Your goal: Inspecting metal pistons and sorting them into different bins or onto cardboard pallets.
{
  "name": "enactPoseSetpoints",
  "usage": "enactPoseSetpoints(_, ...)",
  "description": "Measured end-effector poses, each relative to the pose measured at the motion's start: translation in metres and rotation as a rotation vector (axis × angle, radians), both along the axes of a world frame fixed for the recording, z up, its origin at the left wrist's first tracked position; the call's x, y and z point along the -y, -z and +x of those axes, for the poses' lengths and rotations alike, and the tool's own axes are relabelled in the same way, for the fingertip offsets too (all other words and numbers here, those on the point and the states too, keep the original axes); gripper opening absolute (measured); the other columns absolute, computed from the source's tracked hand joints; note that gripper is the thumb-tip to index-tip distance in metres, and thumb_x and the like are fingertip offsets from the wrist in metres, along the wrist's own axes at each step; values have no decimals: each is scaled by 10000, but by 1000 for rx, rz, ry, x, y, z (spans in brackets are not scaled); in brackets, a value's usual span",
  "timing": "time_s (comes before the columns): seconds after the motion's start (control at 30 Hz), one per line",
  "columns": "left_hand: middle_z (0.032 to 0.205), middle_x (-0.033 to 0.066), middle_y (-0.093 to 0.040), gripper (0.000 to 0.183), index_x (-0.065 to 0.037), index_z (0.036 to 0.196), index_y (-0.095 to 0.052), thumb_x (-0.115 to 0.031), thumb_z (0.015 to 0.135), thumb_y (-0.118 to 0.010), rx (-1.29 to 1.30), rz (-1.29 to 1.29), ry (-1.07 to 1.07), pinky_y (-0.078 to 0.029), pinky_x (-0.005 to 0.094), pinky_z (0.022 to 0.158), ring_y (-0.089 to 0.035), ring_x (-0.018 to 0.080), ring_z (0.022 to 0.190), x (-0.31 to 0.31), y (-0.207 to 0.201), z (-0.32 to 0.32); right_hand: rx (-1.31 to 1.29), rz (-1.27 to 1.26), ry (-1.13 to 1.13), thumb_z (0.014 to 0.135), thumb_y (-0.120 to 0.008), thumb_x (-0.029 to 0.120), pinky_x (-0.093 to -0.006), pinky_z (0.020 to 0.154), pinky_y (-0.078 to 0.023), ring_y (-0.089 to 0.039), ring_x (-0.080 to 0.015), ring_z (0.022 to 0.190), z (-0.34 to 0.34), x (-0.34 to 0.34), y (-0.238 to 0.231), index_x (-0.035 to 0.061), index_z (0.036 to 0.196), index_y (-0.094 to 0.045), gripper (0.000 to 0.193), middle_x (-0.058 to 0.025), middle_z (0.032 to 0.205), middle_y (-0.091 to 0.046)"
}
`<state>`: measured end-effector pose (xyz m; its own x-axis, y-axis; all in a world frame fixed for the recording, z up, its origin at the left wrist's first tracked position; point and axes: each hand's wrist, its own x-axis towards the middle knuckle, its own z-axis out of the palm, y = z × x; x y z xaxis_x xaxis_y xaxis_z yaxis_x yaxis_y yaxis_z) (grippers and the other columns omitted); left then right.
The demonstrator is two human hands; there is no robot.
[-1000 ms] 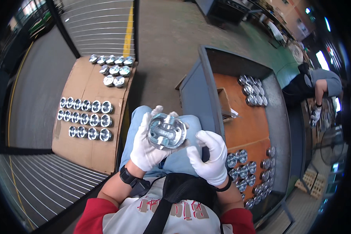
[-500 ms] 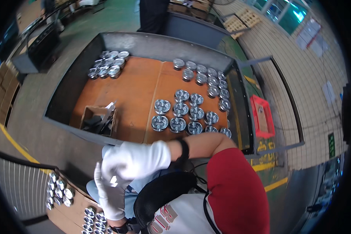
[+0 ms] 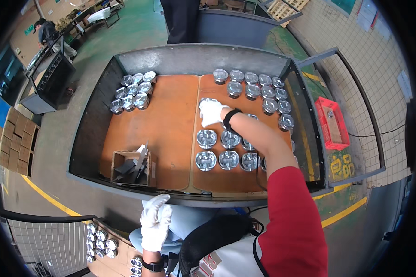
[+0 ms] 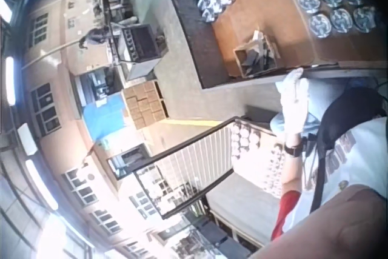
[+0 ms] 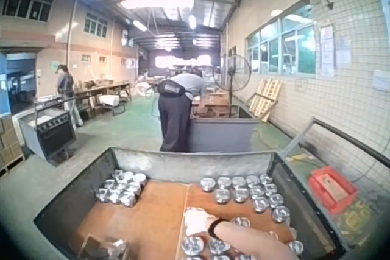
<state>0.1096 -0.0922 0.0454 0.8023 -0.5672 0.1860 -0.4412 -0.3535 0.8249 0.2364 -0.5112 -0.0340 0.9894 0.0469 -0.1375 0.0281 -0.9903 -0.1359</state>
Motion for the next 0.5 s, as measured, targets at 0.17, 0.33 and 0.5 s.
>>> enactPoseSetpoints(0.17, 1008, 136, -700, 176, -89, 1046, -697, -131, 876, -696, 213, 97, -19, -533, 405, 855, -669, 328, 954, 8, 13, 28, -158, 7, -115, 624, -806, 316, -419, 919, -487, -636, -331, 1044, -4, 8, 64, 43, 961, -734, 441, -164, 1108, -646)
enactPoseSetpoints(0.33, 892, 85, -699, 118, -86, 955, -689, -81, 841, -720, 346, 179, -75, -550, 410, 727, -672, 305, 807, 30, 24, 61, -105, -21, -28, 777, -630, 216, -452, 886, -498, -629, -355, 1015, -14, -12, 78, 19, 944, -724, 275, -169, 1134, -602)
enactPoseSetpoints(0.5, 794, 74, -669, 116, -99, 907, -678, -116, 804, -728, 398, 367, -81, -513, 417, 574, -639, 296, 642, 58, 45, 68, 62, 58, 6, 774, -645, 221, -460, 816, -533, -655, -359, 935, 20, 0, 84, 19, 866, -697, 229, -190, 964, -639)
